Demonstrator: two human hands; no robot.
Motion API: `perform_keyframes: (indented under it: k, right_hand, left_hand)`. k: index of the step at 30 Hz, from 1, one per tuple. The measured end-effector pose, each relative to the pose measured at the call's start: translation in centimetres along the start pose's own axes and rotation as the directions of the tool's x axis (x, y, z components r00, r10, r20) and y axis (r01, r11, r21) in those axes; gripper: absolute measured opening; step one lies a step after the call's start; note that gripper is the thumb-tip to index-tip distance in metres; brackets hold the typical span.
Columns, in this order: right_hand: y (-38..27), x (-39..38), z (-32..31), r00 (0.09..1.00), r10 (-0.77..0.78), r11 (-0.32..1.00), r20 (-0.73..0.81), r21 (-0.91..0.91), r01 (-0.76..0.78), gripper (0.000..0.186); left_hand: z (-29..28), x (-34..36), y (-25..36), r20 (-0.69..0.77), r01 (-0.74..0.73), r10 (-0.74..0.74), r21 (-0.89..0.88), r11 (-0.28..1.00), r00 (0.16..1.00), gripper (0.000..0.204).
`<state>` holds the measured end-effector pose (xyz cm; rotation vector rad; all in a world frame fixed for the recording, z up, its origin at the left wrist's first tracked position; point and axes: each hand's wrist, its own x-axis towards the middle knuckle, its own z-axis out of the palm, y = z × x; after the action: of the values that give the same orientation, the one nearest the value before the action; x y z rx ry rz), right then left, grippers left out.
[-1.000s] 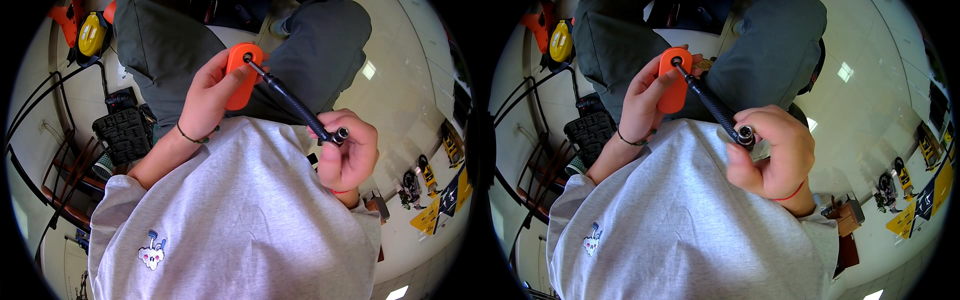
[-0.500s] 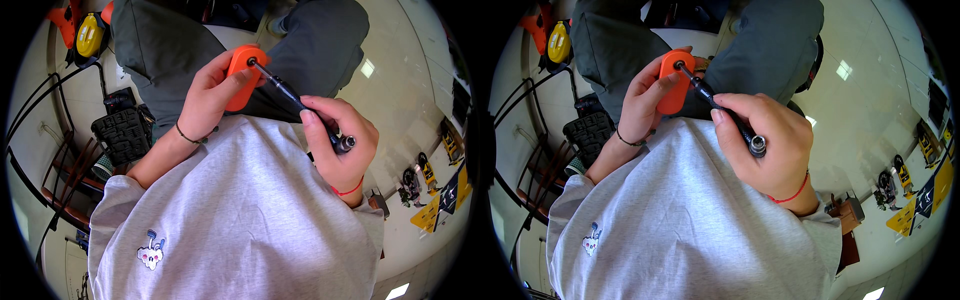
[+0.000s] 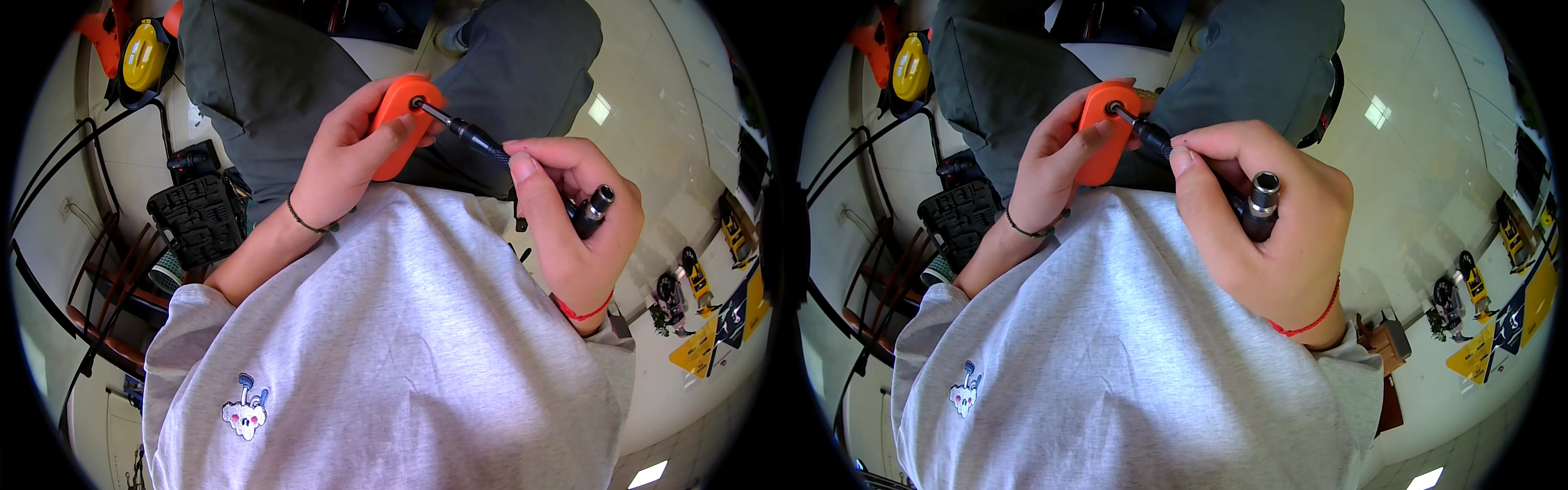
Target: The person disassembles a scooter by removing plastic body panels, then uses a screwdriver to attach a screw and nut into an orange plastic component, and finally attempts to thread a screw into the rear suspension area by hand.
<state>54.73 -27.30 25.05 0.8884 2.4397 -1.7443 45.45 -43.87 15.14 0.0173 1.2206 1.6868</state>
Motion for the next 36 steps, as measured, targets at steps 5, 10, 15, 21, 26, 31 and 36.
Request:
perform_keyframes:
  k: [5, 10, 15, 21, 26, 31, 36]
  right_hand:
    - [-0.2, 0.1, 0.2, 1.0, 0.014, 1.0, 0.005, -0.028, -0.014, 0.009]
    - [-0.6, 0.3, -0.6, 0.995, 0.101, 0.995, 0.005, -0.011, -0.101, 0.009]
    - [-0.9, 0.5, -1.3, 0.986, 0.164, 0.986, 0.011, 0.007, -0.164, 0.01]
    - [-0.8, 0.3, -1.0, 0.993, 0.112, 0.994, 0.02, 0.0, -0.112, 0.009]
    - [-0.5, 0.0, -0.1, 0.993, -0.112, 0.982, 0.037, -0.149, 0.116, 0.006]
    - [-0.3, -0.2, 0.6, 0.977, -0.212, 0.957, 0.026, -0.197, 0.213, 0.006]
    - [-0.6, -0.2, 1.0, 0.944, -0.322, 0.898, 0.073, -0.293, 0.329, 0.009]
  left_hand:
    - [0.0, 0.0, 0.0, -0.004, 0.043, -0.043, -0.025, 0.999, 0.999, 0.034]
    - [-0.1, 0.1, -0.1, 0.021, 0.064, -0.063, -0.08, 0.995, 0.998, 0.033]
    - [0.2, 0.0, -0.1, 0.037, 0.093, -0.09, -0.111, 0.989, 0.995, 0.033]
    - [0.2, 0.1, 0.0, 0.03, 0.101, -0.098, -0.108, 0.989, 0.995, 0.032]
    - [0.1, 0.1, -0.2, 0.02, 0.041, -0.04, -0.033, 0.999, 0.999, 0.029]
    - [0.2, 0.1, -0.4, -0.011, 0.012, -0.011, 0.021, 1.0, 1.0, 0.028]
    - [0.1, 0.0, -0.9, -0.023, -0.03, 0.032, 0.089, 0.996, 0.999, 0.029]
